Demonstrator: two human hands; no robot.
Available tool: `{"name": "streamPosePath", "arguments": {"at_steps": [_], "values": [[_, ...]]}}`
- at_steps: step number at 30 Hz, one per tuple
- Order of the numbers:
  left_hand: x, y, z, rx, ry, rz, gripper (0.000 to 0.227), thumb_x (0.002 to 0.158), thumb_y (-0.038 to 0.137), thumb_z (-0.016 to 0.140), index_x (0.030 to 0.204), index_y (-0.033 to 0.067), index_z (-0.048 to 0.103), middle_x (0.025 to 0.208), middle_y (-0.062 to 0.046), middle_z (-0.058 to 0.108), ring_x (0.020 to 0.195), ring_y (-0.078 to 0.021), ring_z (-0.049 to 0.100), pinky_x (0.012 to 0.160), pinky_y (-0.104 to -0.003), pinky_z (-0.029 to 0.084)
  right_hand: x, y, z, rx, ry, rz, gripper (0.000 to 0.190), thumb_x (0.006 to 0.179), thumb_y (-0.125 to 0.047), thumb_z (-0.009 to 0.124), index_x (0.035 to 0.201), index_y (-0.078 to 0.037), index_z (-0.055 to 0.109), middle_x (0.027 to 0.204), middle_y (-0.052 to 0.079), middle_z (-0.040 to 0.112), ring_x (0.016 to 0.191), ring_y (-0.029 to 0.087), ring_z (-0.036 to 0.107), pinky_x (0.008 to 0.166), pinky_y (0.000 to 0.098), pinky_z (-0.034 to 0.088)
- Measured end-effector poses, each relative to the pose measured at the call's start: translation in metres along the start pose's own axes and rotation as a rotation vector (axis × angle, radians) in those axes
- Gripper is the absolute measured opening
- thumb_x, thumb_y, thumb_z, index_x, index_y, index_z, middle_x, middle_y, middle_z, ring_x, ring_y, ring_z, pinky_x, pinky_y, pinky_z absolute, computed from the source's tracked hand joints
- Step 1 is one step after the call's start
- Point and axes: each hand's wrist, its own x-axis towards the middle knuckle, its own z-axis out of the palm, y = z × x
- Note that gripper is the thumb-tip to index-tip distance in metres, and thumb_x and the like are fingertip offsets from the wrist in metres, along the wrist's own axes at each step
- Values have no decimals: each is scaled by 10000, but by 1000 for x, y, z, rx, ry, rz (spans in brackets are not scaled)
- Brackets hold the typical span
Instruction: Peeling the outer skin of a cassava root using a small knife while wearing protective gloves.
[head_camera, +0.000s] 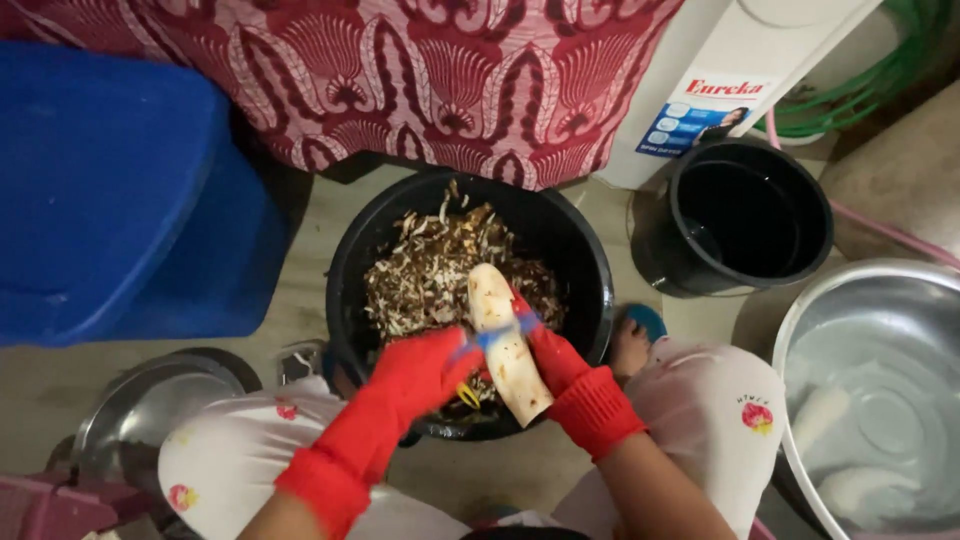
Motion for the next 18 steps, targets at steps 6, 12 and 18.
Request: {"name": "streamPosePath", "arguments": {"at_steps": [6,12,18], "values": [[24,-22,-3,49,-107,-444,633,938,772,315,1343,345,546,1151,-65,751,1130,-295,708,984,-486,568,21,7,-27,-225,-25,-122,523,918,-367,670,1375,-118,620,1218,298,667,1030,442,677,935,673,512],[17,-29,7,11,-173,-348,540,971,683,336,1222,272,580,1085,-179,738,1054,-405,715,956,-569,555,-56,3,55,-417,-65,-305,586,946,-257,637,1495,-104,499,1548,142,495,1384,182,501,1198,411,341],[2,1,0,-110,-147,-384,543,956,692,400,1257,285,597,1145,-159,735,1108,-385,698,972,-540,558,-12,4,8,-402,-66,-241,740,865,-169,753,1541,-201,454,1532,108,517,1349,202,527,1160,396,412]]}}
